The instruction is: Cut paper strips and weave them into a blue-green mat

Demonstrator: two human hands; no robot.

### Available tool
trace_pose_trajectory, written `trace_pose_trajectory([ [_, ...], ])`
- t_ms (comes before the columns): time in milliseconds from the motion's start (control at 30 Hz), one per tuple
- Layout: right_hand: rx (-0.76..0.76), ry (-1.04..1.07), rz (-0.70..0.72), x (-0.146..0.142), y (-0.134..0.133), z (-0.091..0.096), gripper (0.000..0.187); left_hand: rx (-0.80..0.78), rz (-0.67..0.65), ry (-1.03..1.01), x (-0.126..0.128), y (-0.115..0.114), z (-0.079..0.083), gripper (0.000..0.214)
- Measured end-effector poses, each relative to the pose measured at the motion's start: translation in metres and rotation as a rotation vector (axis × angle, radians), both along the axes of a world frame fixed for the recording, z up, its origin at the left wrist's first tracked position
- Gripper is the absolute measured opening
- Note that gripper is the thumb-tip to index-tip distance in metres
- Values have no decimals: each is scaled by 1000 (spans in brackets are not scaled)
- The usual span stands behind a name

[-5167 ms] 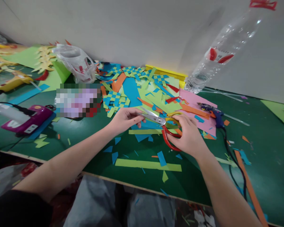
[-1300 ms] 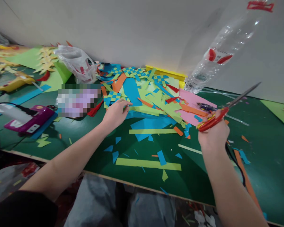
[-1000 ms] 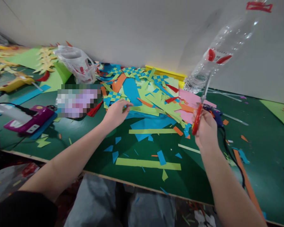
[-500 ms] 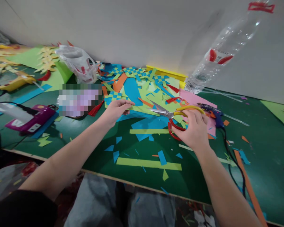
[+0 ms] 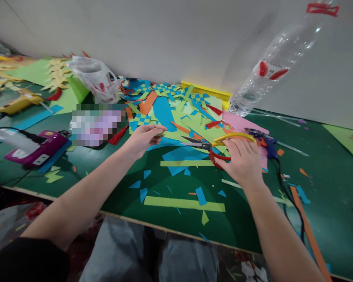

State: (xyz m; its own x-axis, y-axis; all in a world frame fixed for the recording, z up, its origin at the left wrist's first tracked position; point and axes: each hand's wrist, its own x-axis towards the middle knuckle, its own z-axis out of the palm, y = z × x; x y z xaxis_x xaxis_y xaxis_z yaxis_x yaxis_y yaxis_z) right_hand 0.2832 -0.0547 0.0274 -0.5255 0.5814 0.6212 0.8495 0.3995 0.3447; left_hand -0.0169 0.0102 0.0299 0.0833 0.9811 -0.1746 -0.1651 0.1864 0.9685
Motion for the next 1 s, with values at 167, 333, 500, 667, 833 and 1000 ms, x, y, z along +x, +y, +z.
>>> trace_pose_trajectory([
  [167,7,-9,7,-2,-1,2,31,-22,-4,-3,0,-1,0,16],
  [333,20,16,6,-2,-1,1,31,-20,-23,11,-1,0,-3,16],
  [500,12,45,8,-1,0,-1,33,-31,-24,19,-2,0,-4,16],
  [667,-31,81,22,0,0,-3,36,-41,-6,6,-1,-1,-2,15],
  [833,9,64,-37,3,-2,-1,31,-43,17,-4,0,-1,-1,17],
  [1000,11,52,-3,5,-4,4,32,-39,26,-23,0,0,-1,17],
])
